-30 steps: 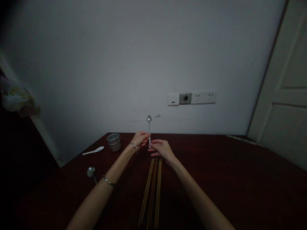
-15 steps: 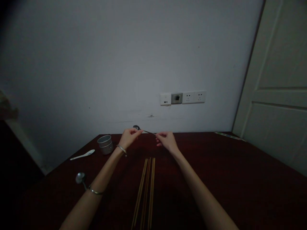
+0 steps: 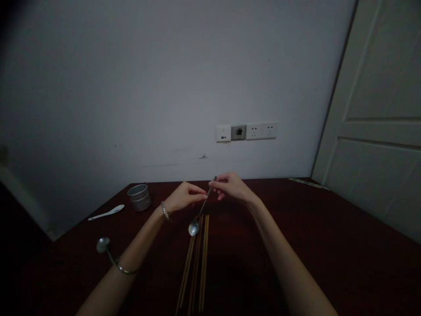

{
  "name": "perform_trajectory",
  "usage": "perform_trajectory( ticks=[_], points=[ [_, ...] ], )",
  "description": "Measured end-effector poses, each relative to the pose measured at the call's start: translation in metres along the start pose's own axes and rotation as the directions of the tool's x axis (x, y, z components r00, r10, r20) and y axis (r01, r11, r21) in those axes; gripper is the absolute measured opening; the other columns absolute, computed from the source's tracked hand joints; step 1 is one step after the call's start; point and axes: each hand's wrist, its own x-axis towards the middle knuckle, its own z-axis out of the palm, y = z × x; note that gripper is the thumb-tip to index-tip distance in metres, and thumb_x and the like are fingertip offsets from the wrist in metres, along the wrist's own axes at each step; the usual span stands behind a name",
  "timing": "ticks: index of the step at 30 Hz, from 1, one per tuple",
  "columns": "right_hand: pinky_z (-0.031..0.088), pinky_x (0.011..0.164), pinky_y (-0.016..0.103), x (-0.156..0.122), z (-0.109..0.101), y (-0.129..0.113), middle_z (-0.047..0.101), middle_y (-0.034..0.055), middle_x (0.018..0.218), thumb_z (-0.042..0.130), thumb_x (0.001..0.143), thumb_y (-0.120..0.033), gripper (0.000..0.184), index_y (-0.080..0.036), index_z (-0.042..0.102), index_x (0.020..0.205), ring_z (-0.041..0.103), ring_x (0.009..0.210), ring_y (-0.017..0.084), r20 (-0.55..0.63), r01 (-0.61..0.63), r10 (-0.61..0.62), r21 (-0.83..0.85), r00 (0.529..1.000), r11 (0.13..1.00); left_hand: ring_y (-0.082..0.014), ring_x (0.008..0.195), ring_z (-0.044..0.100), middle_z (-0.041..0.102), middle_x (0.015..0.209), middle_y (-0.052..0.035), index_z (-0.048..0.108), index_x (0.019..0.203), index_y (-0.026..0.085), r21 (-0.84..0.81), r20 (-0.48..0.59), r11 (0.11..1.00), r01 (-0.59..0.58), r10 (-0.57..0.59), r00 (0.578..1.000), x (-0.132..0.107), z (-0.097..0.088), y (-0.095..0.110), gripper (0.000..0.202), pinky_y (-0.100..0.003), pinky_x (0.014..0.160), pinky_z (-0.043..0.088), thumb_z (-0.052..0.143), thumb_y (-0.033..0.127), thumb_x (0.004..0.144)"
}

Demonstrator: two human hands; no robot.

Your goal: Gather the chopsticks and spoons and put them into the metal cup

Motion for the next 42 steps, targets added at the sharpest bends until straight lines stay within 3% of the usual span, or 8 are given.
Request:
perform_trajectory(
  ticks=[6, 12, 15, 19, 22, 27, 32, 42],
  points=[
    [0.048, 0.044, 0.016, 0.002, 0.001, 0.003, 0.057, -0.0002, 0.06, 0.064, 0.067, -0.04, 0.028, -0.012, 0.063, 0.072, 0.054, 0.053, 0.007, -0.007, -0.041, 0.042, 0.081, 0.999, 0.996, -0.0022, 0.038, 0.037, 0.065, 0.07, -0.0049, 0.068, 0.076, 0.01, -0.139, 0.043, 0.989, 0.056, -0.051, 0.998, 0.003, 0.012, 0.0, 0.028, -0.017, 0.036, 0.024, 0.055, 0.035, 0.074],
    [0.049, 0.046, 0.016, 0.01, 0.006, 0.027, 0.061, 0.0008, 0.06, 0.07, 0.062, -0.029, 0.024, -0.012, 0.063, 0.079, 0.058, 0.053, 0.008, -0.103, -0.128, 0.152, 0.212, 0.983, 0.969, -0.0028, 0.036, 0.038, 0.055, 0.049, 0.001, 0.067, 0.074, 0.01, -0.145, 0.071, 0.983, 0.113, -0.104, 0.992, 0.006, 0.024, -0.006, 0.028, -0.015, 0.034, 0.024, 0.056, 0.036, 0.074],
    [0.05, 0.044, 0.016, 0.014, 0.005, 0.042, 0.062, 0.0006, 0.059, 0.072, 0.061, -0.022, 0.026, -0.012, 0.061, 0.083, 0.057, 0.049, 0.008, -0.135, -0.168, 0.204, 0.241, 0.97, 0.956, -0.0024, 0.036, 0.038, 0.056, 0.049, 0.0009, 0.067, 0.074, 0.01, -0.111, 0.102, 0.985, 0.132, -0.121, 0.987, 0.013, 0.027, -0.019, 0.032, -0.015, 0.034, 0.025, 0.055, 0.04, 0.075],
    [0.05, 0.043, 0.018, 0.016, 0.006, 0.062, 0.062, 0.0002, 0.057, 0.072, 0.061, -0.016, 0.035, -0.012, 0.058, 0.092, 0.057, 0.047, 0.008, -0.139, -0.233, 0.274, 0.255, 0.951, 0.938, -0.0029, 0.037, 0.042, 0.064, 0.065, -0.0046, 0.066, 0.077, 0.009, -0.11, 0.063, 0.979, 0.17, -0.164, 0.984, 0.025, 0.02, -0.05, 0.036, -0.015, 0.033, 0.026, 0.052, 0.042, 0.076],
    [0.05, 0.042, 0.017, 0.017, 0.01, 0.078, 0.061, -0.0007, 0.053, 0.073, 0.061, -0.014, 0.033, -0.011, 0.059, 0.09, 0.056, 0.044, 0.008, -0.126, -0.283, 0.32, 0.246, 0.939, 0.927, -0.0032, 0.038, 0.043, 0.066, 0.072, -0.007, 0.065, 0.078, 0.008, -0.081, 0.003, 0.973, 0.216, -0.217, 0.976, 0.031, 0.012, -0.077, 0.032, -0.015, 0.033, 0.026, 0.053, 0.038, 0.075],
    [0.049, 0.042, 0.016, 0.017, 0.02, 0.1, 0.06, -0.0012, 0.05, 0.07, 0.064, -0.01, 0.024, -0.008, 0.059, 0.085, 0.054, 0.04, 0.006, -0.055, -0.372, 0.391, 0.213, 0.919, 0.904, -0.0037, 0.039, 0.041, 0.063, 0.063, -0.004, 0.067, 0.076, 0.008, 0.049, -0.029, 0.957, 0.287, -0.286, 0.958, 0.033, 0.008, -0.106, 0.02, -0.015, 0.035, 0.028, 0.056, 0.022, 0.069],
    [0.05, 0.041, 0.015, 0.016, 0.03, 0.114, 0.057, -0.0035, 0.046, 0.069, 0.064, -0.008, 0.024, -0.008, 0.057, 0.086, 0.053, 0.038, 0.006, 0.012, -0.462, 0.466, 0.164, 0.884, 0.872, -0.0047, 0.041, 0.042, 0.058, 0.055, -0.0003, 0.069, 0.076, 0.009, 0.15, 0.004, 0.949, 0.276, -0.28, 0.96, 0.033, 0.013, -0.12, 0.019, -0.016, 0.04, 0.031, 0.055, 0.014, 0.063],
    [0.053, 0.045, 0.017, 0.014, 0.035, 0.135, 0.062, -0.001, 0.052, 0.075, 0.057, -0.014, 0.034, -0.009, 0.058, 0.086, 0.059, 0.043, 0.009, 0.113, -0.525, 0.514, 0.11, 0.85, 0.844, -0.006, 0.043, 0.044, 0.056, 0.053, 0.0001, 0.069, 0.077, 0.009, 0.225, -0.006, 0.935, 0.273, -0.279, 0.96, 0.035, 0.021, -0.133, 0.023, -0.016, 0.043, 0.033, 0.052, 0.014, 0.063]
  ],
)
